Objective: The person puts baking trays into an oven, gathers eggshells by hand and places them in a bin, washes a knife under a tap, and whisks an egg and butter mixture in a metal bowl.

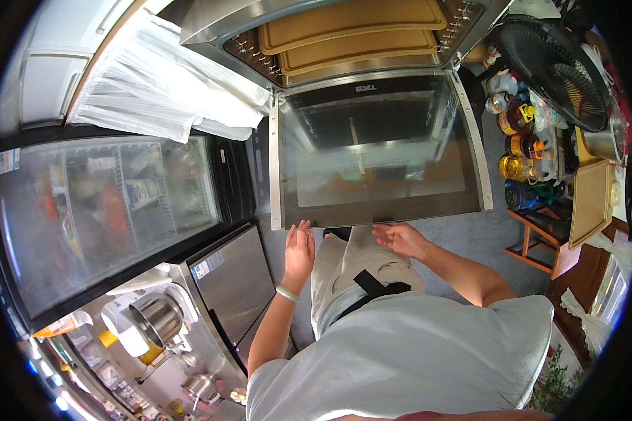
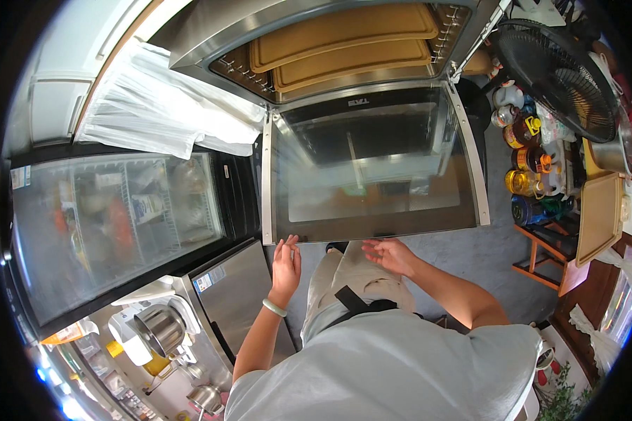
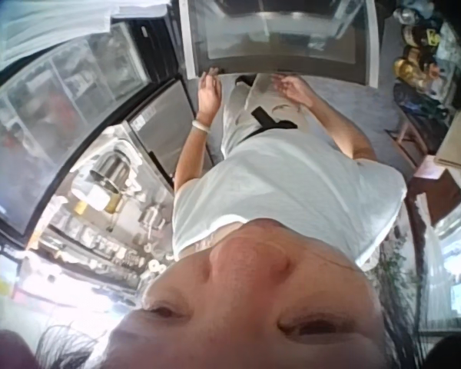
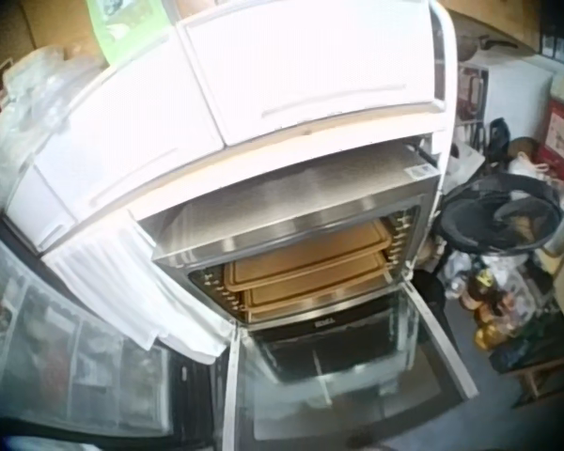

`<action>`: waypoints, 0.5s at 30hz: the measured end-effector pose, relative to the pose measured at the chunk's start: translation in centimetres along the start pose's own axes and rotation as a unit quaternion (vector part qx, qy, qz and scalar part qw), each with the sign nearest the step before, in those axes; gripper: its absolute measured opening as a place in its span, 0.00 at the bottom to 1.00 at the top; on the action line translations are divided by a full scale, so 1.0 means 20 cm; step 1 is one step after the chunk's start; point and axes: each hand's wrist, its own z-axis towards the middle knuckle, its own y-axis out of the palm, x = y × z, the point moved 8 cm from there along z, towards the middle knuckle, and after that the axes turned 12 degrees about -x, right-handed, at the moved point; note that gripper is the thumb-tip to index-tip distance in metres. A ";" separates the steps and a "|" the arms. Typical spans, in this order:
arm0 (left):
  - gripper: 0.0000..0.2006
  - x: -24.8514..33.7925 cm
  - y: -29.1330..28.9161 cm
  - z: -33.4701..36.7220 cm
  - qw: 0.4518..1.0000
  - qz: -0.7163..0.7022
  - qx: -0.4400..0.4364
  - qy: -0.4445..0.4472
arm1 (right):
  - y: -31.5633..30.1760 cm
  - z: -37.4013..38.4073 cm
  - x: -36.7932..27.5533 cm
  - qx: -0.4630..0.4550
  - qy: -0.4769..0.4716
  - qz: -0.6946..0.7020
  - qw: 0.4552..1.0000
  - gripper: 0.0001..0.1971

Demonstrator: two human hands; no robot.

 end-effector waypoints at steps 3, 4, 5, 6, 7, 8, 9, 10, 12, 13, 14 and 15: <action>0.01 0.04 -0.04 0.00 1.000 -0.008 0.009 0.003 | 0.09 -0.04 -0.04 -0.003 -0.009 -0.028 1.000 0.16; 0.02 0.05 -0.04 -0.01 1.000 -0.008 0.009 0.002 | 0.10 -0.05 -0.05 0.003 -0.010 -0.041 0.999 0.16; 0.02 0.06 -0.04 -0.01 1.000 -0.010 0.009 0.005 | 0.13 -0.07 -0.06 -0.006 -0.005 -0.051 0.999 0.17; 0.02 0.07 -0.05 -0.01 1.000 -0.016 0.014 0.007 | 0.18 -0.08 -0.07 -0.014 0.002 -0.061 0.998 0.17; 0.02 0.08 -0.06 -0.01 0.999 -0.021 0.023 0.008 | 0.21 -0.09 -0.08 -0.023 0.008 -0.071 0.997 0.18; 0.01 0.10 -0.09 0.00 0.999 -0.025 0.031 0.008 | 0.23 -0.10 -0.09 -0.021 0.009 -0.086 0.996 0.18; 0.01 0.12 -0.11 0.01 0.999 -0.028 0.039 0.008 | 0.25 -0.12 -0.10 -0.020 0.009 -0.101 0.995 0.19; 0.01 0.14 -0.14 0.02 0.998 -0.035 0.056 0.015 | 0.27 -0.13 -0.11 -0.018 0.010 -0.115 0.993 0.19; 0.01 0.15 -0.19 0.02 0.997 -0.029 0.074 0.015 | 0.34 -0.15 -0.14 -0.033 0.011 -0.135 0.990 0.19; 0.02 0.15 -0.21 0.03 0.996 -0.027 0.084 0.014 | 0.37 -0.17 -0.15 -0.041 0.011 -0.145 0.989 0.19; 0.01 0.17 -0.24 0.04 0.995 -0.023 0.094 0.017 | 0.40 -0.17 -0.16 -0.051 0.016 -0.159 0.986 0.19; 0.01 0.18 -0.26 0.05 0.995 -0.016 0.099 0.017 | 0.43 -0.18 -0.18 -0.062 0.021 -0.173 0.983 0.19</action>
